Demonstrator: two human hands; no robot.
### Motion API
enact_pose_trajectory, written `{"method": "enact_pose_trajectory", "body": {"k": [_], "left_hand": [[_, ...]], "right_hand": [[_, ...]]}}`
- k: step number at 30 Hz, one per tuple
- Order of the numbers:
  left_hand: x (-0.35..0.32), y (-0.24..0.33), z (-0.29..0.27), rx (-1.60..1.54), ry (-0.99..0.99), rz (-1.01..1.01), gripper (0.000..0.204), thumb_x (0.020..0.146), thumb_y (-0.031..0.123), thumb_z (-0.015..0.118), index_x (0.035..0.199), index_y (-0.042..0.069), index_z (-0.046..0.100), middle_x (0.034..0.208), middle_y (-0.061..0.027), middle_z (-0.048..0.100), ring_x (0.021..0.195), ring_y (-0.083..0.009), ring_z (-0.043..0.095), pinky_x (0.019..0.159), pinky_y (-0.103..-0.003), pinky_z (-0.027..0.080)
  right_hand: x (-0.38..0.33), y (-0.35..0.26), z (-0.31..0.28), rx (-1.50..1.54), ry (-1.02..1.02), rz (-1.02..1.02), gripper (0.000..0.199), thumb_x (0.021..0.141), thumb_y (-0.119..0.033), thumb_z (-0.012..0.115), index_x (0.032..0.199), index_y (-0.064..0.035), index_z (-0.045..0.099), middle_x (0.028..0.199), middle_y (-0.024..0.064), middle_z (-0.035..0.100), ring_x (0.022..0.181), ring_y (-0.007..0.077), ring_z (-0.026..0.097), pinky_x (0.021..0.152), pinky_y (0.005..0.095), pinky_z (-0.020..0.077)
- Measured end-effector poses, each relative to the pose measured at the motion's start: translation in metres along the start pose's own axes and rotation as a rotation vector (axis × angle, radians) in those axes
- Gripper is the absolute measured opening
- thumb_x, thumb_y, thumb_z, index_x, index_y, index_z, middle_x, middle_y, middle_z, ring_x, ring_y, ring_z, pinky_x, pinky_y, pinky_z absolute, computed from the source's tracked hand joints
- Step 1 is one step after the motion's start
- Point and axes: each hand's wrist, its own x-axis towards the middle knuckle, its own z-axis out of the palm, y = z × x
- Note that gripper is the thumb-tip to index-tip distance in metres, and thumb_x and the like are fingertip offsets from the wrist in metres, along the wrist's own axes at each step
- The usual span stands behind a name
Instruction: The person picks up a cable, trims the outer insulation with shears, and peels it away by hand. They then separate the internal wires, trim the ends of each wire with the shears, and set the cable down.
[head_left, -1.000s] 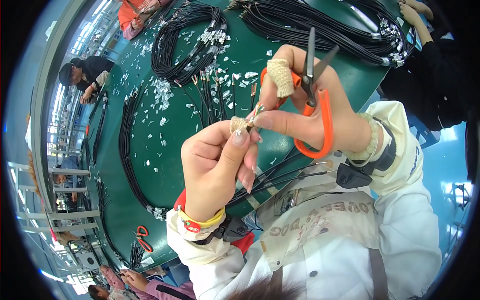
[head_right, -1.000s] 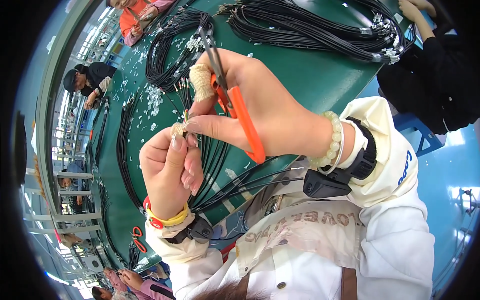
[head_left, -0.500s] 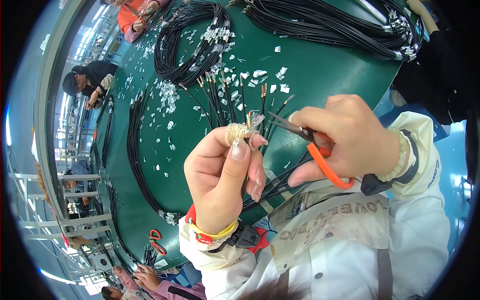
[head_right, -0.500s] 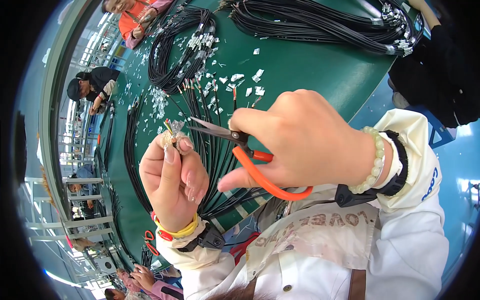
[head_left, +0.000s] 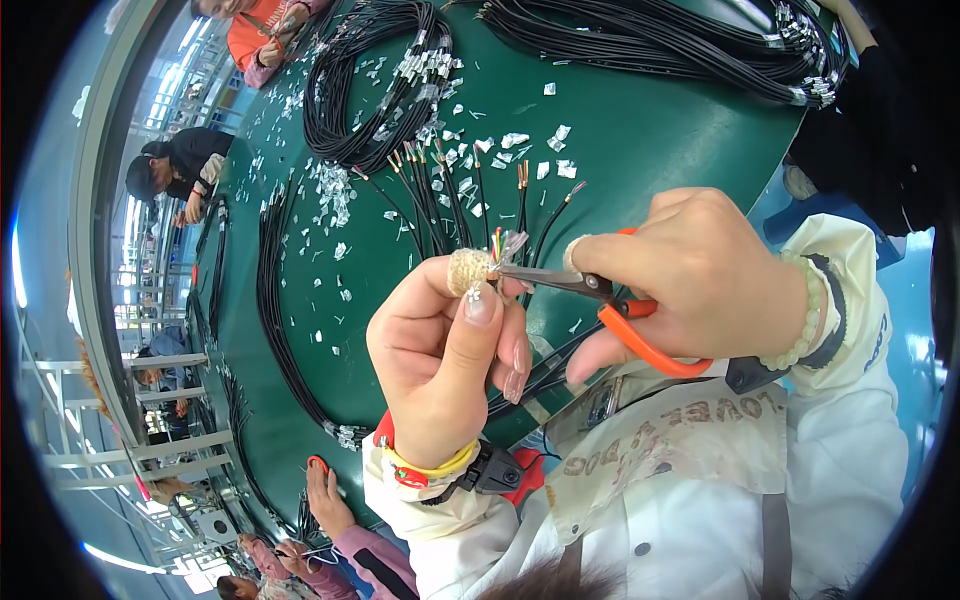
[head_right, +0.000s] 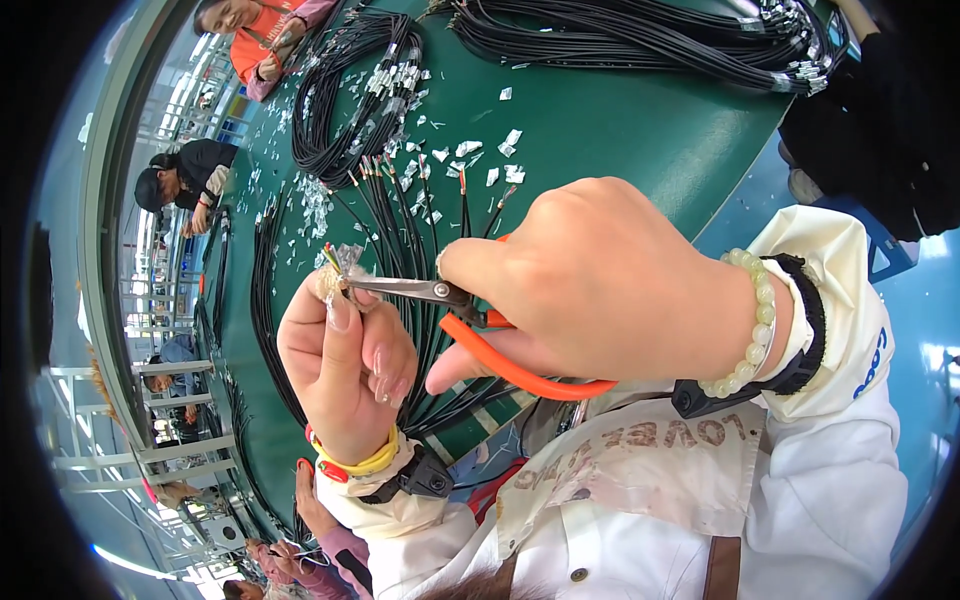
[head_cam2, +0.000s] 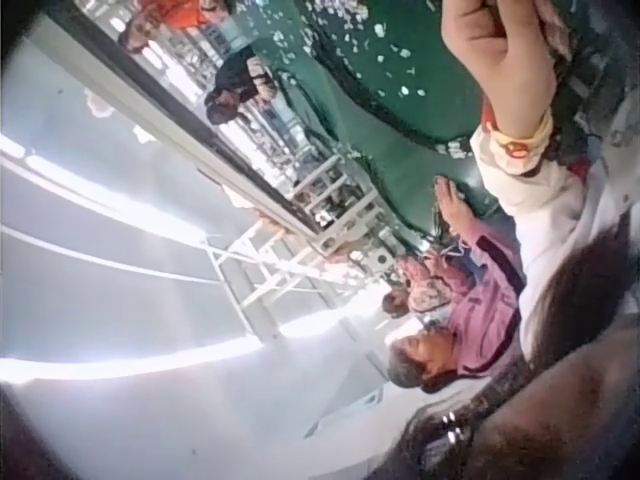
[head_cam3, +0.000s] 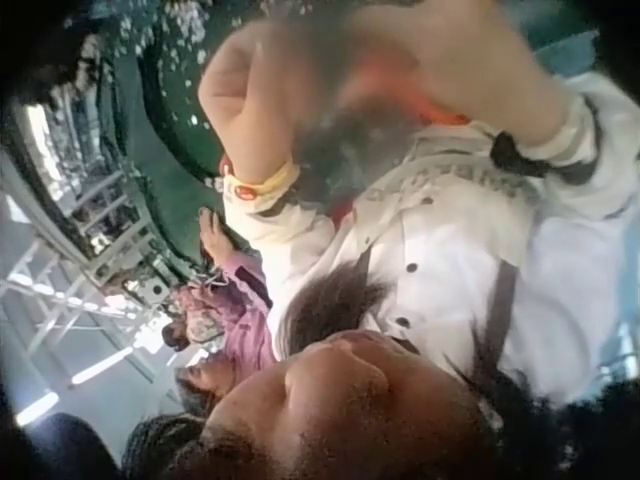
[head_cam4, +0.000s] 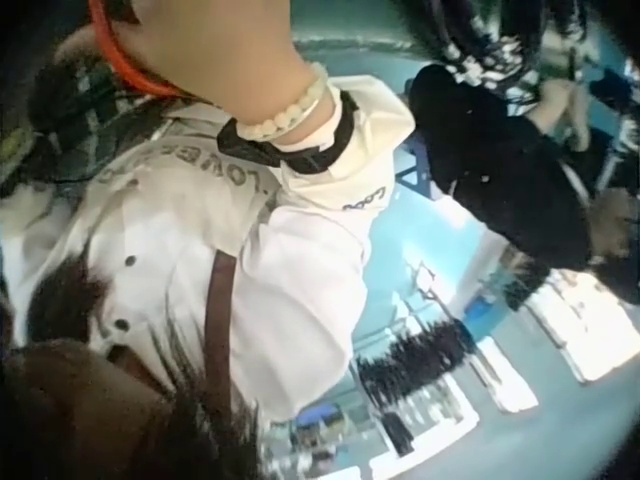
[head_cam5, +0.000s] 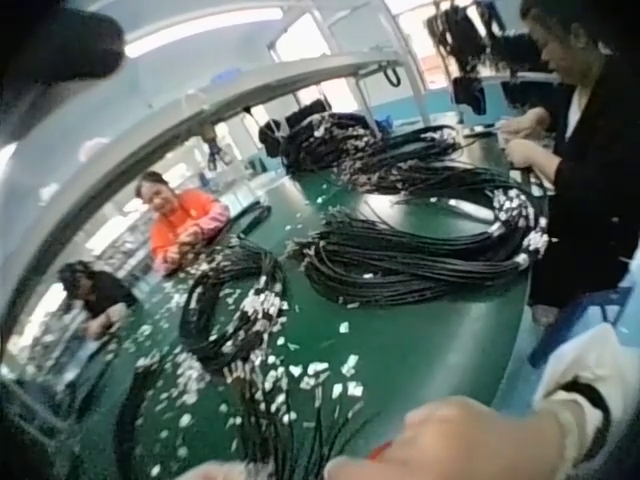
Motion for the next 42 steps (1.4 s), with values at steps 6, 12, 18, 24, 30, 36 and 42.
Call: {"method": "enact_pose_trajectory", "body": {"k": [6,12,18,24,30,36,42], "left_hand": [[0.002,-0.007,0.007,0.203,0.114,0.119,0.015,0.088,0.009,0.047,0.090,-0.005,0.050,0.060,-0.0065,0.054,0.045,-0.0058,0.044,0.041,-0.017,0.034],[0.004,-0.013,0.005,0.320,0.155,0.177,0.016,0.088,0.010,0.047,0.090,-0.005,0.050,0.062,-0.0081,0.055,0.046,-0.0067,0.045,0.042,-0.018,0.036],[0.004,-0.011,0.002,0.115,0.044,0.133,0.016,0.088,0.010,0.047,0.091,-0.005,0.050,0.063,-0.0095,0.054,0.046,-0.0080,0.045,0.044,-0.019,0.038],[0.005,-0.014,0.006,0.097,0.035,0.151,0.016,0.089,0.010,0.047,0.093,-0.005,0.049,0.063,-0.0097,0.054,0.048,-0.0085,0.046,0.044,-0.019,0.039],[0.006,-0.016,0.006,0.104,0.046,0.169,0.016,0.089,0.010,0.046,0.093,-0.005,0.048,0.064,-0.0100,0.054,0.049,-0.0089,0.047,0.046,-0.019,0.040],[0.006,-0.016,0.005,0.093,0.038,0.153,0.016,0.089,0.010,0.046,0.093,-0.005,0.048,0.064,-0.0099,0.054,0.050,-0.0088,0.048,0.046,-0.020,0.040],[0.006,-0.016,0.008,0.089,0.073,0.167,0.014,0.088,0.008,0.047,0.092,-0.005,0.047,0.066,-0.0103,0.056,0.052,-0.0088,0.049,0.047,-0.019,0.041]], "right_hand": [[-0.001,-0.004,-0.004,-0.122,-0.008,0.016,0.054,0.050,-0.049,0.073,0.077,-0.0056,0.055,0.046,-0.0014,0.042,0.038,0.0183,0.045,0.042,0.0269,0.0327],[-0.001,-0.005,-0.010,-0.066,-0.056,0.021,0.055,0.050,-0.051,0.072,0.076,-0.0058,0.053,0.045,-0.0015,0.041,0.039,0.0178,0.045,0.043,0.0274,0.0314],[-0.002,0.001,-0.006,-0.102,-0.055,0.048,0.057,0.050,-0.052,0.071,0.077,-0.0053,0.054,0.045,-0.0011,0.041,0.039,0.0177,0.045,0.043,0.0275,0.0305],[-0.001,0.002,0.002,-0.115,-0.024,0.043,0.058,0.050,-0.054,0.071,0.077,-0.0046,0.054,0.045,-0.0005,0.041,0.040,0.0178,0.046,0.043,0.0278,0.0307],[-0.002,0.003,0.003,-0.126,0.003,0.033,0.059,0.050,-0.054,0.070,0.077,-0.0044,0.054,0.045,-0.0003,0.041,0.040,0.0175,0.046,0.043,0.0274,0.0305],[-0.002,0.003,0.005,-0.154,0.014,0.041,0.058,0.049,-0.053,0.071,0.076,-0.0048,0.054,0.045,-0.0007,0.041,0.040,0.0168,0.046,0.043,0.0265,0.0297],[-0.002,0.001,0.004,-0.201,0.037,0.028,0.059,0.049,-0.054,0.070,0.077,-0.0049,0.054,0.044,-0.0016,0.041,0.038,0.0153,0.044,0.042,0.0263,0.0285]]}}
